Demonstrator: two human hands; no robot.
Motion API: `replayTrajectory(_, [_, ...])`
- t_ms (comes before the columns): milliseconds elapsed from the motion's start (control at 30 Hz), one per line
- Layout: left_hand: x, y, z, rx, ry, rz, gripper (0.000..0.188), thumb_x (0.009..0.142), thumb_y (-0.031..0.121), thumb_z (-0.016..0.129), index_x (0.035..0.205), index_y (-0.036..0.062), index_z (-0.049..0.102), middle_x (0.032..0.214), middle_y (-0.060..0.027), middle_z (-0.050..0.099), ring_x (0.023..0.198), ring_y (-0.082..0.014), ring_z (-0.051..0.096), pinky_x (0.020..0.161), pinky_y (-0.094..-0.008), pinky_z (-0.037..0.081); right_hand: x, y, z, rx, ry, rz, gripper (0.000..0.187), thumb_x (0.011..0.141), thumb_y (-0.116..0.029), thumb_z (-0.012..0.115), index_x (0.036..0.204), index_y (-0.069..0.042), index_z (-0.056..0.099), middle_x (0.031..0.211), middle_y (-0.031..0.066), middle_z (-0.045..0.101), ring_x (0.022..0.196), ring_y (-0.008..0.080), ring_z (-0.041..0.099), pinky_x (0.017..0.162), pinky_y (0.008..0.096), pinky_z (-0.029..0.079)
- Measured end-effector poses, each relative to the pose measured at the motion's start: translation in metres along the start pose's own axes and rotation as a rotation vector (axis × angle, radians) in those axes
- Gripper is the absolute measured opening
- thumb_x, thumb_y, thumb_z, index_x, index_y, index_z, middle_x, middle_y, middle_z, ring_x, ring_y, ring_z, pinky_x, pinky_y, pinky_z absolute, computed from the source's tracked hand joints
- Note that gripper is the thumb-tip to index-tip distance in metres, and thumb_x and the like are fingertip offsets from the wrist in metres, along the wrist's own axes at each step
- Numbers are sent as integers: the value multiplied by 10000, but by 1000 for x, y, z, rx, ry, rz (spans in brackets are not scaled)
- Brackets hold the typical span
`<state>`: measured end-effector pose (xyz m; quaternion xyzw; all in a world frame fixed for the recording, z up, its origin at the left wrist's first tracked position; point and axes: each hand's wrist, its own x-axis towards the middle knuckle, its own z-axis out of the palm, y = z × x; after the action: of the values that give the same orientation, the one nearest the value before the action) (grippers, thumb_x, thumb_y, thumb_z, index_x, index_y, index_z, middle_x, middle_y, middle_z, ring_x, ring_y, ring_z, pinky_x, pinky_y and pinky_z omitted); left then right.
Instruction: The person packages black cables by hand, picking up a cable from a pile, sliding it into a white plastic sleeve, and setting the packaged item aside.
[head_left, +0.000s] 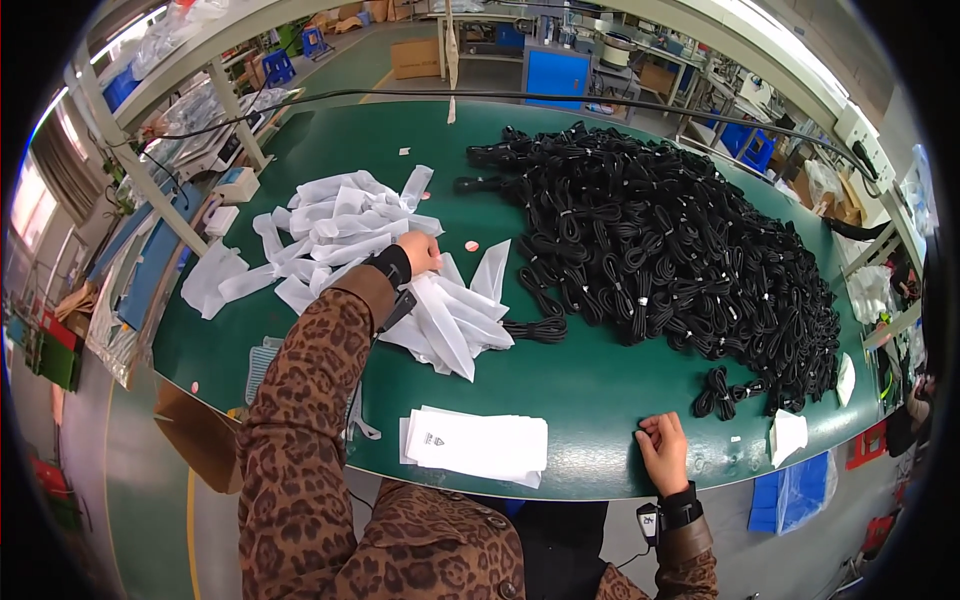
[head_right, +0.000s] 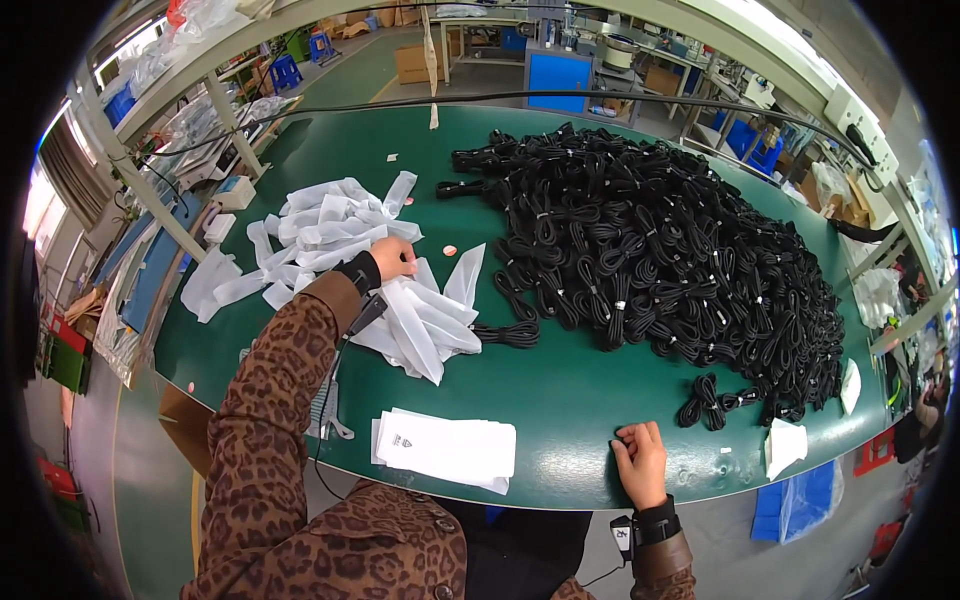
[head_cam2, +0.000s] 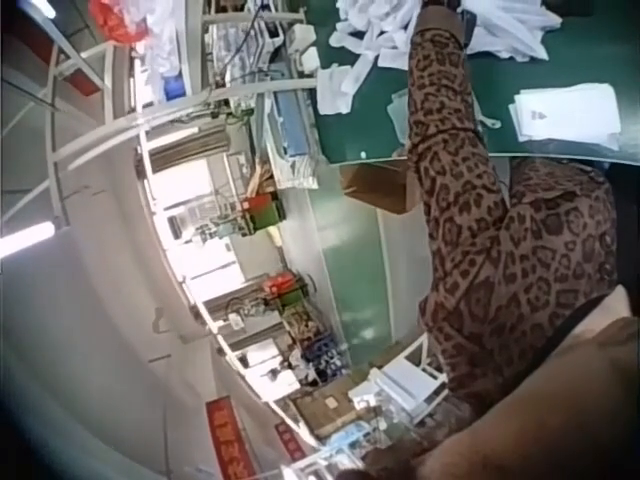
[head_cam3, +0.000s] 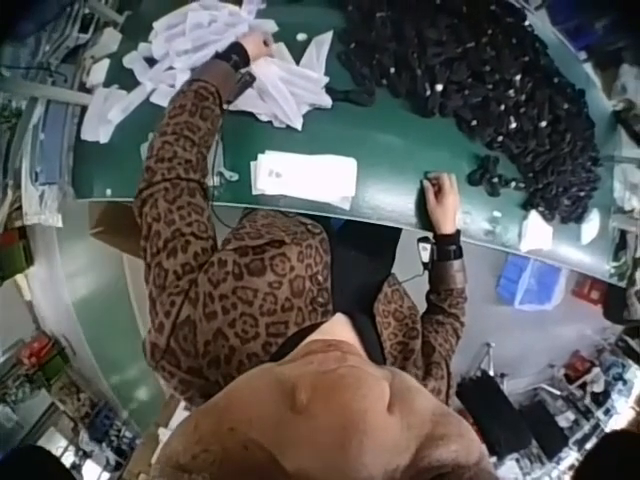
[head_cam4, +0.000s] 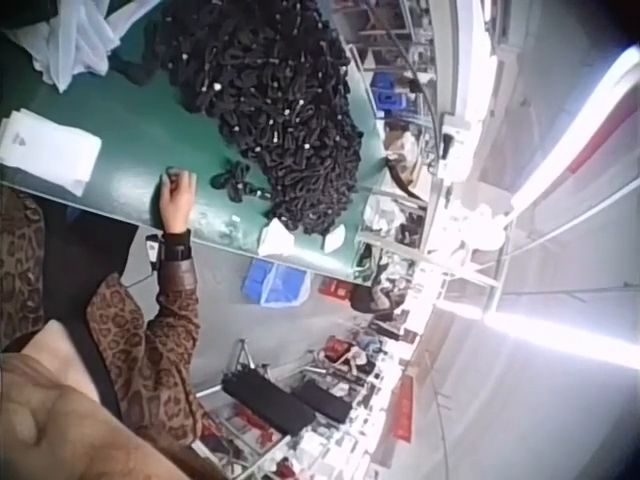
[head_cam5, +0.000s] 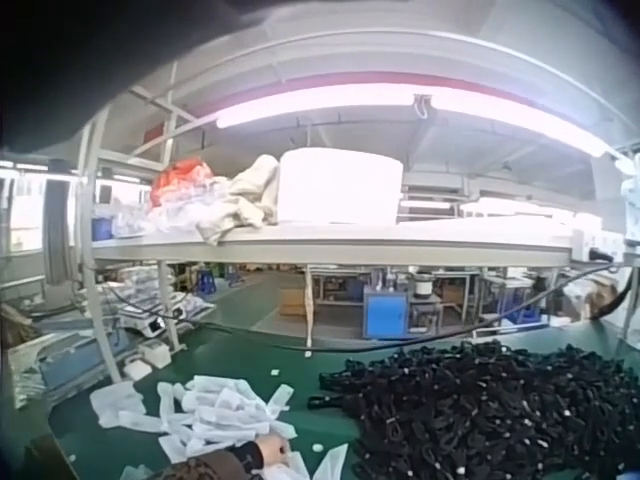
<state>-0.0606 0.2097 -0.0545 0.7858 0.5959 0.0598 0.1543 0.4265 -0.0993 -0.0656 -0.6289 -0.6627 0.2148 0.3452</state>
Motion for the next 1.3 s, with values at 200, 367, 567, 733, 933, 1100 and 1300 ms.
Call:
replayTrajectory(200, [-2, -9, 3, -247, 106, 110, 170, 820, 162, 752, 871, 32, 656, 957, -142, 728, 904, -269, 699, 814, -378, 552, 2, -1, 3, -4, 10, 4, 149, 802, 39, 716, 908, 5, 617, 869, 84, 540, 617, 170, 526, 567, 291, 445])
replayTrajectory(367, [-15, 9, -17, -813, 246, 200, 138, 867, 83, 703, 879, 2, 591, 830, -92, 711, 837, -219, 692, 803, -343, 558, 2, -2, 3, -7, 25, 4, 149, 802, 39, 715, 904, 3, 613, 866, 83, 543, 629, 171, 545, 575, 287, 456])
replayTrajectory(567, [-27, 21, -42, -977, 328, 120, 166, 896, 116, 690, 911, -1, 573, 786, -102, 686, 749, -228, 681, 756, -351, 561, 1, -1, 2, -4, 26, -12, 145, 804, 43, 710, 904, 4, 613, 867, 76, 544, 633, 155, 544, 575, 272, 452])
replayTrajectory(733, [-40, -1, -48, -383, 527, -45, 185, 887, 147, 696, 933, 13, 577, 781, -119, 667, 715, -287, 661, 727, -408, 554, 2, 3, 6, 26, 36, -31, 131, 812, 49, 699, 903, 8, 614, 860, 58, 538, 625, 119, 517, 565, 251, 432])
replayTrajectory(933, [-67, 21, -33, 199, 702, 246, 466, 842, 220, 751, 1241, 67, 567, 1257, -182, 586, 1219, -398, 527, 1021, -464, 452, 3, 1, 5, 38, 33, -26, 123, 820, 52, 694, 906, 10, 617, 863, 54, 538, 629, 115, 516, 565, 247, 429])
replayTrajectory(1100, [-109, 116, -11, 287, 100, 556, 1059, 649, 492, 869, 1493, 97, 366, 1511, -192, 391, 1492, -416, 217, 1120, -704, 230, 0, 3, 4, 15, 30, 0, 147, 803, 42, 713, 906, 1, 617, 872, 77, 549, 642, 167, 554, 587, 283, 461])
replayTrajectory(1300, [-96, 112, 3, 427, -263, 554, 1365, 566, 620, 877, 1602, 151, 123, 1602, -158, 302, 1487, -400, 233, 1057, -735, 279, -3, 4, 6, 14, 37, -21, 135, 820, 52, 698, 915, 6, 614, 870, 55, 535, 642, 122, 522, 578, 248, 437])
